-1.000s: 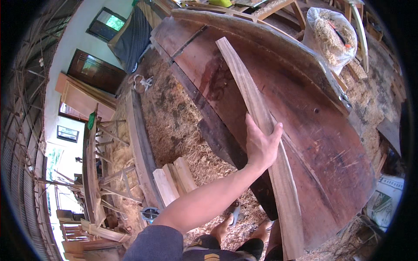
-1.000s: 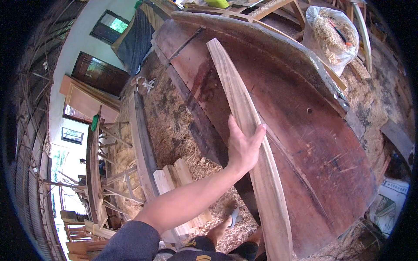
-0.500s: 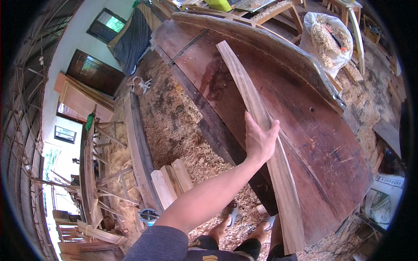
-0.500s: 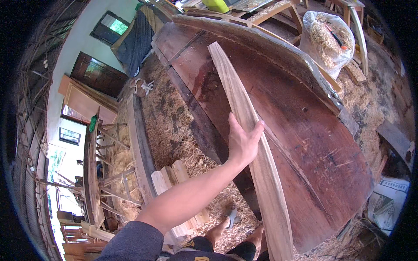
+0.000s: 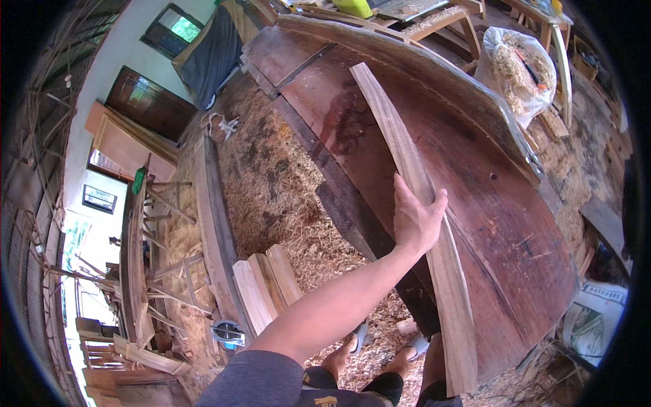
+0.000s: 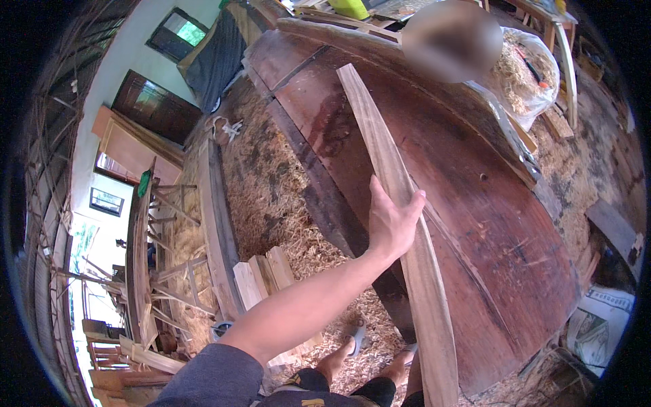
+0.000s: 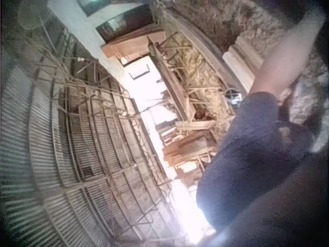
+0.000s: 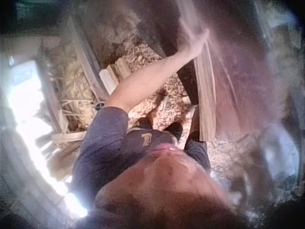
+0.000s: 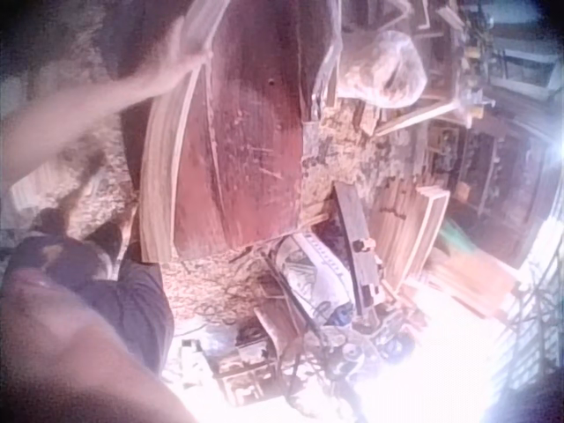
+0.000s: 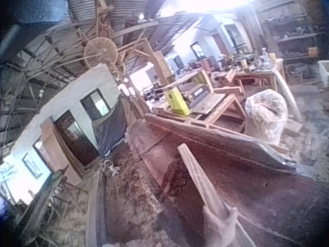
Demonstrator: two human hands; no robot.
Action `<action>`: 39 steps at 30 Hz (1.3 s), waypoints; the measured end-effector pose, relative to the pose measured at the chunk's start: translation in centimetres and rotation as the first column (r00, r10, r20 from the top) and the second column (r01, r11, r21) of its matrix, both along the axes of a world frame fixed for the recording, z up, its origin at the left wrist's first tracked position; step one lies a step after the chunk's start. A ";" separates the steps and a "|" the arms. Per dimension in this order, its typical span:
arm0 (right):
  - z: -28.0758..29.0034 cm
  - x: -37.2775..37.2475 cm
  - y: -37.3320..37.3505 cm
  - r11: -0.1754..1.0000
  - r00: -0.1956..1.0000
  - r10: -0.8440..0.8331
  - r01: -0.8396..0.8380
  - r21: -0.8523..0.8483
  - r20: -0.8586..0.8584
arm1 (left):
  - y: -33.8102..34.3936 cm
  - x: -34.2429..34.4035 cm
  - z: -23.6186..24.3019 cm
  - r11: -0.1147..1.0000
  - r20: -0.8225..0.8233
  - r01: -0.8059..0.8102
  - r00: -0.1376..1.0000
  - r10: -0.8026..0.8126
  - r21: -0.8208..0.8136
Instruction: The person processes several pieces of wood using a jointer and a planer. They run the wood through the machines, checking the surface and edges between passes.
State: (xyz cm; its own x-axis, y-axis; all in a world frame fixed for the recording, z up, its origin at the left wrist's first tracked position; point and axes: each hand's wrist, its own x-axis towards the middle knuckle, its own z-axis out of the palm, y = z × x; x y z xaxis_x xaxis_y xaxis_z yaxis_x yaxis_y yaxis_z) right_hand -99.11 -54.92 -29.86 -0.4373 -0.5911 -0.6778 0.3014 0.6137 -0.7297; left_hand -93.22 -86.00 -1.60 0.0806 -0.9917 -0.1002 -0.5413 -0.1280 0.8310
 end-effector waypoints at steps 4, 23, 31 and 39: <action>0.2 0.2 -0.1 1.000 1.000 0.008 -0.008 0.002 0.004 | 0.0 0.1 -0.3 0.999 -0.014 0.002 1.000 -0.002 -0.034; 0.6 -0.4 -0.2 1.000 1.000 0.028 -0.028 -0.002 -0.013 | 0.3 0.1 0.2 1.000 0.003 0.025 1.000 -0.025 -0.001; 0.7 0.3 -0.3 0.999 0.999 0.033 -0.033 -0.013 -0.015 | 0.3 0.8 -0.1 1.000 0.029 0.013 0.999 -0.013 -0.011; 0.0 1.3 -1.2 0.999 1.000 -0.001 0.000 -0.036 -0.015 | -0.4 1.3 -2.8 0.998 0.082 -0.039 0.996 0.042 -0.041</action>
State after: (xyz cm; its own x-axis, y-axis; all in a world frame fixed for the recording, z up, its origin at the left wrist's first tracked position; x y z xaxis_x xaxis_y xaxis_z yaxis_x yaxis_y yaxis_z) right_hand -97.81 -56.09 -29.85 -0.4474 -0.6146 -0.6497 0.2909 0.5870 -0.7555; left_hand -91.94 -86.39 -4.36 0.1272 -0.9905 -0.0525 -0.6033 -0.1193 0.7885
